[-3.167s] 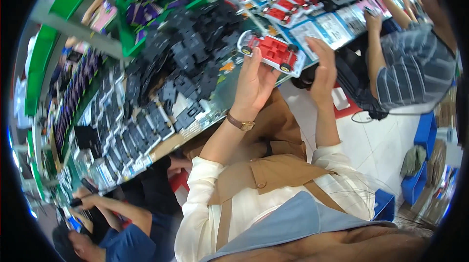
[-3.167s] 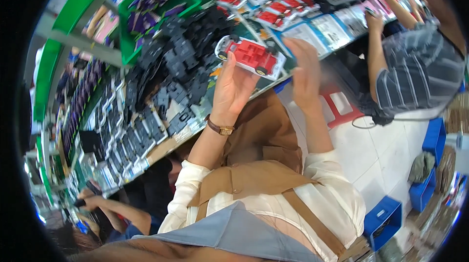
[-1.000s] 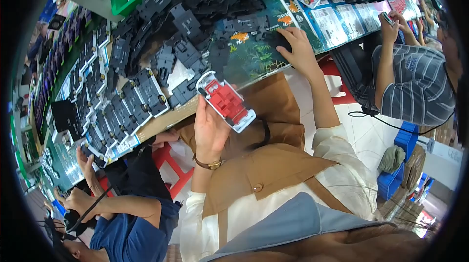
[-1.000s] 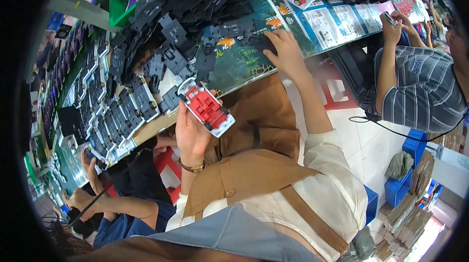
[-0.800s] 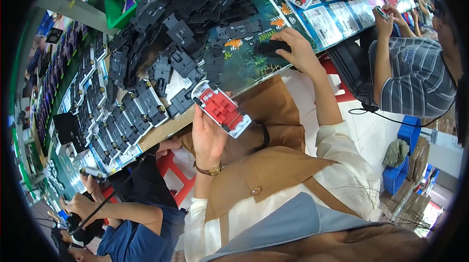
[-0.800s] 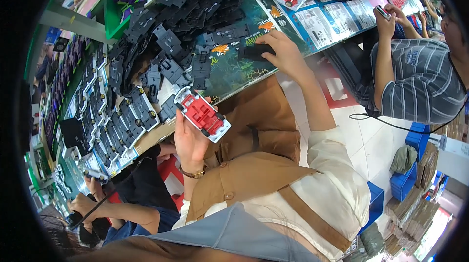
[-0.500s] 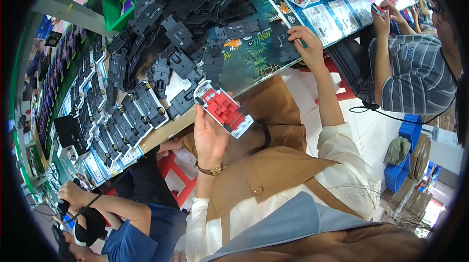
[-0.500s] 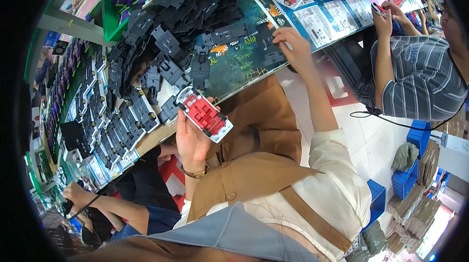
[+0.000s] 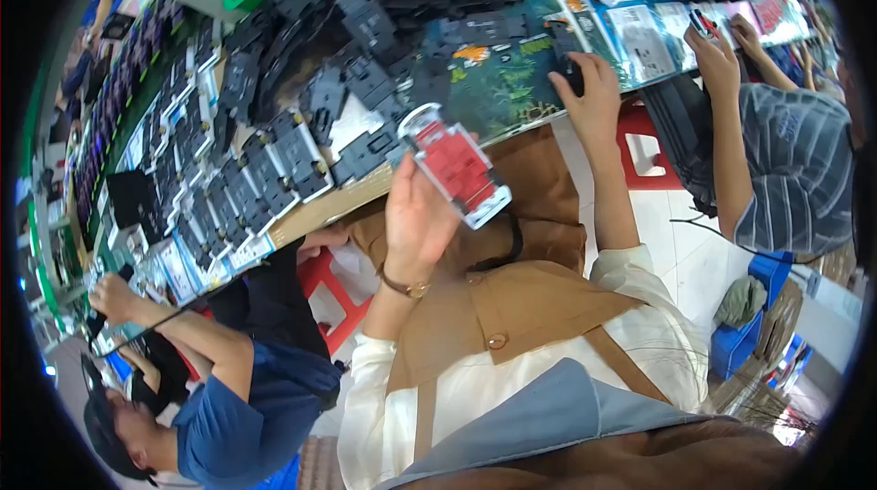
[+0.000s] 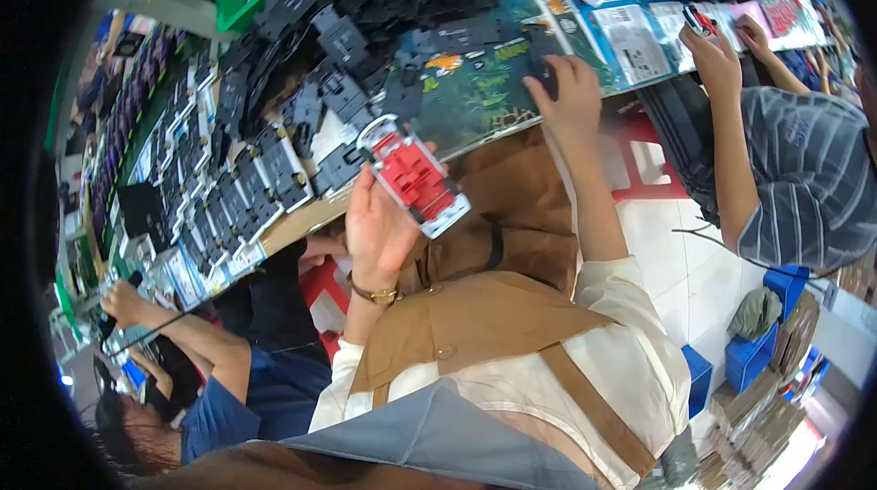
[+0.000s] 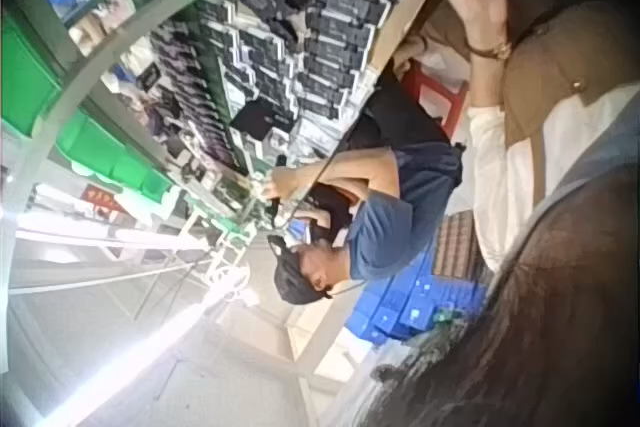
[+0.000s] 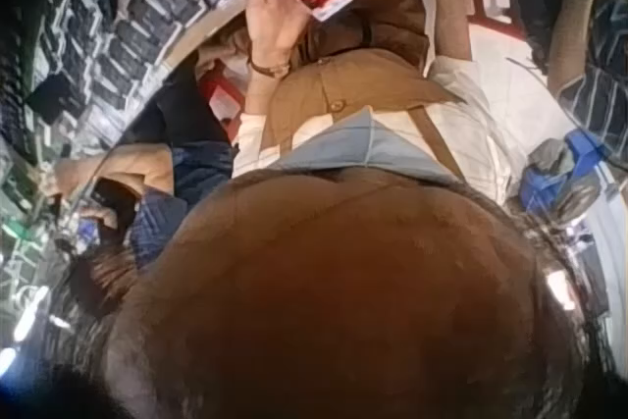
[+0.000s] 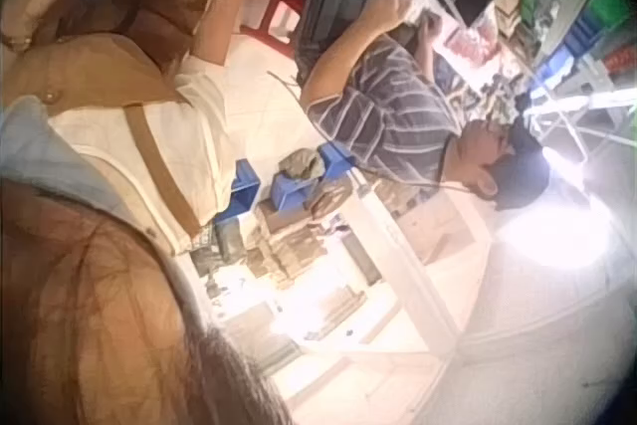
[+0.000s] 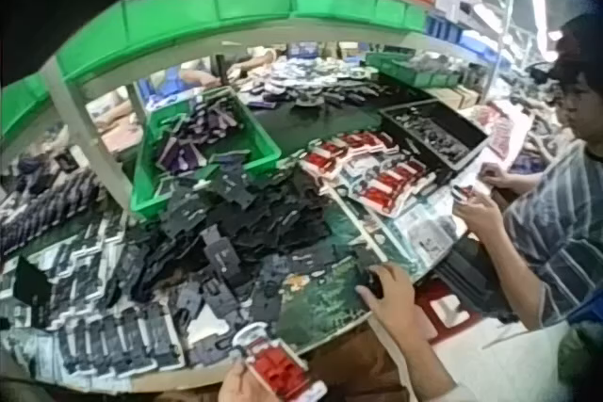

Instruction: The person assembles toy cars by picking up car bodies and base plates from the table and pressing the base plates onto the bottoms of the car bodies by hand.

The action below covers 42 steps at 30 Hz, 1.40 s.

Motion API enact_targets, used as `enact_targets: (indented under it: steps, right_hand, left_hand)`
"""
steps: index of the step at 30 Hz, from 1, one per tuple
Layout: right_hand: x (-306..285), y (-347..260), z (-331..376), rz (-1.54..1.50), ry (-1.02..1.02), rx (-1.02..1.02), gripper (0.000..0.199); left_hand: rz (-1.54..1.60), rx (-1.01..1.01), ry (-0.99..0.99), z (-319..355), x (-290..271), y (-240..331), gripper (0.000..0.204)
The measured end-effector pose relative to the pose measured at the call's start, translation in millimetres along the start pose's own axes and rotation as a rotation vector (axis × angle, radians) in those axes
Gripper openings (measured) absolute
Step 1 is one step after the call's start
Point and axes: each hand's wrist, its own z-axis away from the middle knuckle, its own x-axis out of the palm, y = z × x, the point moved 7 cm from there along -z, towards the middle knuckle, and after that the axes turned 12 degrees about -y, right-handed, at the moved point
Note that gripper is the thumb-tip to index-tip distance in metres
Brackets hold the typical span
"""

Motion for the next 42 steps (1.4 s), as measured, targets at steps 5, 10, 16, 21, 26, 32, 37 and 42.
enact_targets:
  steps: [5, 10, 16, 21, 26, 32, 37, 42]
  right_hand:
    - [3, 12, 1, 0.04, 0.059, -0.023, 0.034]
    - [-18, -36, 21, -0.448, 0.041, 0.049, 0.032]
    - [-24, -156, 62, -0.489, -0.209, -0.367, 0.038]
    - [-13, -169, 65, -0.463, -0.212, -0.418, 0.039]
    - [-7, -175, 65, -0.4, -0.274, -0.455, 0.039]
    - [-2, -175, 64, -0.386, -0.26, -0.429, 0.042]
    - [-3, -176, 64, -0.376, -0.26, -0.455, 0.042]
    - [-2, -176, 62, -0.374, -0.279, -0.479, 0.038]
  left_hand:
    - [-0.038, -0.005, 0.032, -7, -6, -4, 0.052]
    - [-0.135, 0.082, 0.044, -5, -13, 5, 0.051]
    - [-0.156, 0.123, 0.098, -3, -17, 7, 0.05]
    - [-0.246, 0.143, 0.076, 2, -11, 8, 0.051]
    - [-0.205, 0.177, 0.052, 4, -6, 11, 0.047]
    - [-0.272, 0.166, 0.036, 4, -6, 12, 0.053]
    - [-0.265, 0.186, 0.048, 6, -7, 14, 0.054]
    - [-0.295, 0.27, 0.031, 3, -6, 18, 0.043]
